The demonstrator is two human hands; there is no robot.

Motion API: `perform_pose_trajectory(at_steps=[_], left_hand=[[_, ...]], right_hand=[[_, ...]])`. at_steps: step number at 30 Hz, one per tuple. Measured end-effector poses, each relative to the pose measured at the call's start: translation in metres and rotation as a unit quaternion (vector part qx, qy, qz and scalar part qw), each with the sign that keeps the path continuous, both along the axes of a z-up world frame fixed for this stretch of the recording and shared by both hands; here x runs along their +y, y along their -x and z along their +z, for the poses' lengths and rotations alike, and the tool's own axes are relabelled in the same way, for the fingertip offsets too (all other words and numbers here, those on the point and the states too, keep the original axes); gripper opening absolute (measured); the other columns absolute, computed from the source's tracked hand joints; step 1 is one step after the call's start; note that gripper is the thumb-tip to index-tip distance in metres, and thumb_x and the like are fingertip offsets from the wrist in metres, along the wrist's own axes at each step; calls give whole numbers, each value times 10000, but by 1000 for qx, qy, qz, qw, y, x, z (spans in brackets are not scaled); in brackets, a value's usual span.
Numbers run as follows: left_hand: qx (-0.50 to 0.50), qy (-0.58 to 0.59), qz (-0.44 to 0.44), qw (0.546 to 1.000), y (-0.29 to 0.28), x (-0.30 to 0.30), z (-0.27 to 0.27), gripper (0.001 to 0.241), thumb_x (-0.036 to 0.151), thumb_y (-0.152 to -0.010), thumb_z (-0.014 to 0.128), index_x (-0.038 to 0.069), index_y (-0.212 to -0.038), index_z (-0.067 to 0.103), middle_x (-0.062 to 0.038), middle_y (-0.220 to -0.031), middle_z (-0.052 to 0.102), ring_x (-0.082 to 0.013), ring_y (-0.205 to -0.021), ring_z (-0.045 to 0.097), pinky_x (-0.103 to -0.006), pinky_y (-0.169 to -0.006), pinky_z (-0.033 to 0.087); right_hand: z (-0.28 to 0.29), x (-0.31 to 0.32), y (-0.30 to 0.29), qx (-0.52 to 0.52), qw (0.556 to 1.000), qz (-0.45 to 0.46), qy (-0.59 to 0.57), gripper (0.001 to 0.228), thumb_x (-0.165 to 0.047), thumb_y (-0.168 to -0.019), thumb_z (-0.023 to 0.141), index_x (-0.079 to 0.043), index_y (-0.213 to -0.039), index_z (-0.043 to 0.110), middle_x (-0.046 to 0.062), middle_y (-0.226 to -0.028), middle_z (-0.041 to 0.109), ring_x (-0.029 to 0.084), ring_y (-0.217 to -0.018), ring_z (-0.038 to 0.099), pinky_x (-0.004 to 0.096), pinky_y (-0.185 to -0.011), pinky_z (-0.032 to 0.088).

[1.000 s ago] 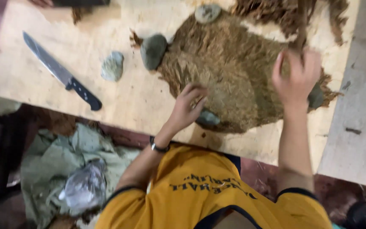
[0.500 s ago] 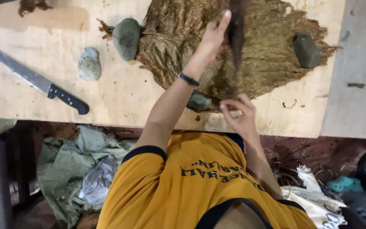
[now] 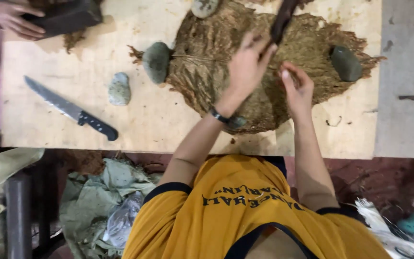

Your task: Smoothing out large dried leaves on a wooden table, removing the central stems by hand, and using stones as weights to keep the leaves flat.

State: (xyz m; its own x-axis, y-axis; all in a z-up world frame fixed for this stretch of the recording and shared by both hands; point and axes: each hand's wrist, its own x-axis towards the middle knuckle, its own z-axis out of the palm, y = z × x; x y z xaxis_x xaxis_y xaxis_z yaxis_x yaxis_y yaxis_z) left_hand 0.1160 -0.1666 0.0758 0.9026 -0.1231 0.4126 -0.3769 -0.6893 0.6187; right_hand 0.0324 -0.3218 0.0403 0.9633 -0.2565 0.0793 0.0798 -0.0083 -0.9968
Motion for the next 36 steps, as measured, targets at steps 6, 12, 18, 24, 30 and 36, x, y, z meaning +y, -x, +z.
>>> perform_pose_trajectory(at_steps=[6,12,18,24,30,36], left_hand=[[99,137,-131,977,-2,-7,-71,206,260,-960,679,153,-1115,761,-76,-1098,641,-467,-1043,682,-470,-843,626],[152,119,-83,978,6,13,-30,398,288,-929,762,175,-1300,673,-117,-1185,614,-411,-1253,601,-471,-1058,531],[88,258,-84,958,-1,-2,-4,384,173,-901,783,-24,-1202,650,-332,-1027,639,-573,-1037,632,-566,-799,582],[176,352,-29,919,-38,-9,-66,481,233,-907,804,33,-1299,609,-215,-1066,710,-416,-1026,716,-479,-828,610],[256,437,30,862,-37,27,-116,372,113,-943,697,-6,-1289,632,-285,-1147,704,-406,-1021,718,-505,-588,621],[270,468,6,841,8,65,-46,397,-3,-1037,508,246,-1344,549,-138,-1108,650,-109,-584,516,-280,-529,593]], right_hand=[[-105,-4,-81,-19,996,-84,-24,278,-312,-1002,821,-48,-957,747,78,-847,685,141,-755,649,299,-640,556],[-69,5,-93,3,993,-90,-80,476,-100,-886,892,-3,-1285,651,193,-1062,740,291,-959,757,465,-761,644],[26,16,-93,-237,971,-26,17,490,120,-973,726,-34,-1410,566,199,-1225,684,277,-1144,663,425,-973,563],[-30,-8,-128,-77,995,-64,12,143,-78,-907,874,-99,-1014,782,18,-805,659,91,-730,653,253,-628,580],[-90,-36,-116,-10,993,-108,48,257,-82,-963,783,-54,-1195,677,168,-947,704,254,-792,698,391,-580,574],[-85,-29,-93,148,927,-106,-327,327,-95,-1033,625,-258,-1249,442,129,-976,696,282,-764,758,463,-521,658]])
